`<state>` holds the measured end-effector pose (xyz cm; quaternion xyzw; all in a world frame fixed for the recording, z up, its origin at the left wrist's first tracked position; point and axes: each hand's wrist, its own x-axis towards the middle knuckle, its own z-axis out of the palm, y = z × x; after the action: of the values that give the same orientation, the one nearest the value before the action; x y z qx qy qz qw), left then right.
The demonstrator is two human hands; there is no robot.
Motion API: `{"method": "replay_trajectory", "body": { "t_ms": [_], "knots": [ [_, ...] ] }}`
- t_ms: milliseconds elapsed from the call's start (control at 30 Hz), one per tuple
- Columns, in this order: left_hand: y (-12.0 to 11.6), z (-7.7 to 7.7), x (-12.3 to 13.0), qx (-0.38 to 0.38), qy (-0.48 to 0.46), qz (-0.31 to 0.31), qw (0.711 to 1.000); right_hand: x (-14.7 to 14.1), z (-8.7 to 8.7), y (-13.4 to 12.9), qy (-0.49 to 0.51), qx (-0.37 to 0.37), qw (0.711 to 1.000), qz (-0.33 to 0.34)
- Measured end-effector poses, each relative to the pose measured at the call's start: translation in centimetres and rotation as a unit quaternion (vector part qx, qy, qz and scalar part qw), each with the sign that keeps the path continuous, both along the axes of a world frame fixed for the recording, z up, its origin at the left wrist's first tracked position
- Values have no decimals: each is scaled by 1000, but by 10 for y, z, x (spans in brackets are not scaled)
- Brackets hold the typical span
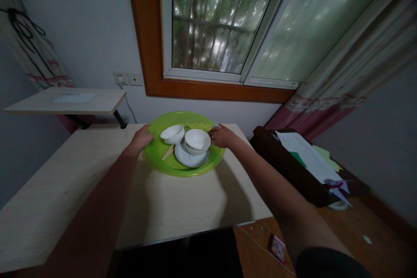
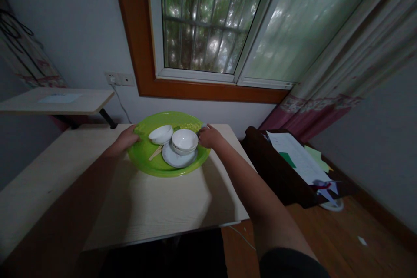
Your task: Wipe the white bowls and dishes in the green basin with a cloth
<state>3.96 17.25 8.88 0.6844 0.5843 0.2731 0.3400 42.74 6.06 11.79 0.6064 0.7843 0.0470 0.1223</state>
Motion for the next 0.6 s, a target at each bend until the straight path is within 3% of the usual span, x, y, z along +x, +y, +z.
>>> {"method": "replay_trajectory", "body": {
  "t_ms": [367,600],
  "knots": [
    [2,0,2,-17,3,6,1000,0,-10,-1,44,105,993,-13],
    [5,-5,2,3,31,14,999,-7,-9,-8,-15,93,995,-27]
  ]
}}
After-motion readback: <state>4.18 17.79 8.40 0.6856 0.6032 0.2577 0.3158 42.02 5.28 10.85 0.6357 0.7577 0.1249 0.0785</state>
